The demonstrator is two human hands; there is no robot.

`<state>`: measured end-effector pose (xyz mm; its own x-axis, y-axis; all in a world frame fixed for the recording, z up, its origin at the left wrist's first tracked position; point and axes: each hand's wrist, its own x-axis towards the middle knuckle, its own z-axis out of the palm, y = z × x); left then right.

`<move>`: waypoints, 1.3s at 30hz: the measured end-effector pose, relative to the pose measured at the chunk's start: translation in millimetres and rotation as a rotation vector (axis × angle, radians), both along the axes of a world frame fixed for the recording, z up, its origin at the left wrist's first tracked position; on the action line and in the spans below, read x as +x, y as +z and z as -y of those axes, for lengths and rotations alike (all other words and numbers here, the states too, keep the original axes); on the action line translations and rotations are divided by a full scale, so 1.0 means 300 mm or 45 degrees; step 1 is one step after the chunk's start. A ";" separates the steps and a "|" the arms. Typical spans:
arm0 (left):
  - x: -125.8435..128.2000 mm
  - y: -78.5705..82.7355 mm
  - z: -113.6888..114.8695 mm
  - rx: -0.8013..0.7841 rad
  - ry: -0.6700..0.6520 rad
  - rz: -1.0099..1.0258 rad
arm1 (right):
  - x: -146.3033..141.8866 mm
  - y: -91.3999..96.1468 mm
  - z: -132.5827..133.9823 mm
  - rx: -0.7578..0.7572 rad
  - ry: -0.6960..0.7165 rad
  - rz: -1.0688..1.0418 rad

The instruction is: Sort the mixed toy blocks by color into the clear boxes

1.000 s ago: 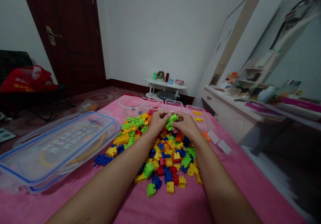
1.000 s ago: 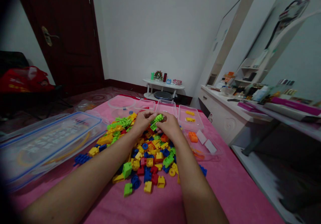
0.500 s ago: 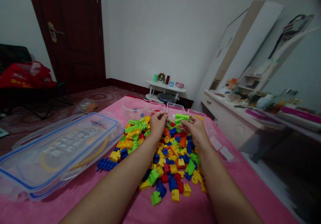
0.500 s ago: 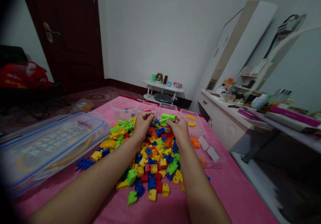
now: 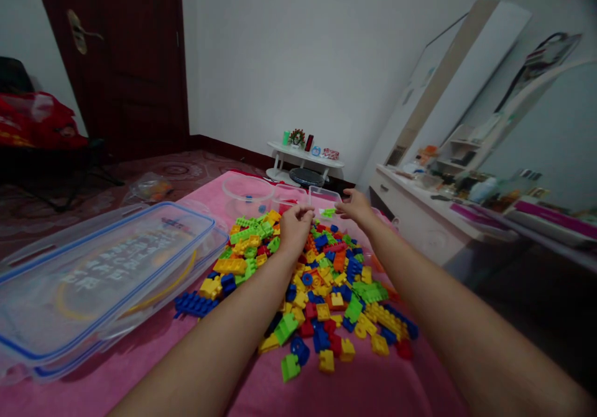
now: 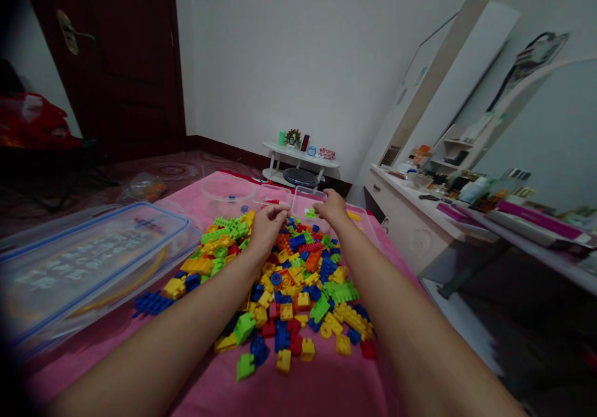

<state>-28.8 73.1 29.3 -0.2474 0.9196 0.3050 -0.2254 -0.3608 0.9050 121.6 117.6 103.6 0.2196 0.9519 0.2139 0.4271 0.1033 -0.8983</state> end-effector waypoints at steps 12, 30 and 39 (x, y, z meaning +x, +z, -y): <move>0.000 0.003 0.004 -0.019 -0.070 0.053 | 0.186 0.019 0.646 0.197 0.183 1.091; -0.001 -0.007 0.001 -0.012 -0.082 0.054 | 0.257 -0.326 0.789 -0.014 0.121 0.872; -0.002 -0.009 -0.008 -0.025 -0.062 0.040 | 0.022 -0.285 0.626 0.090 0.218 0.526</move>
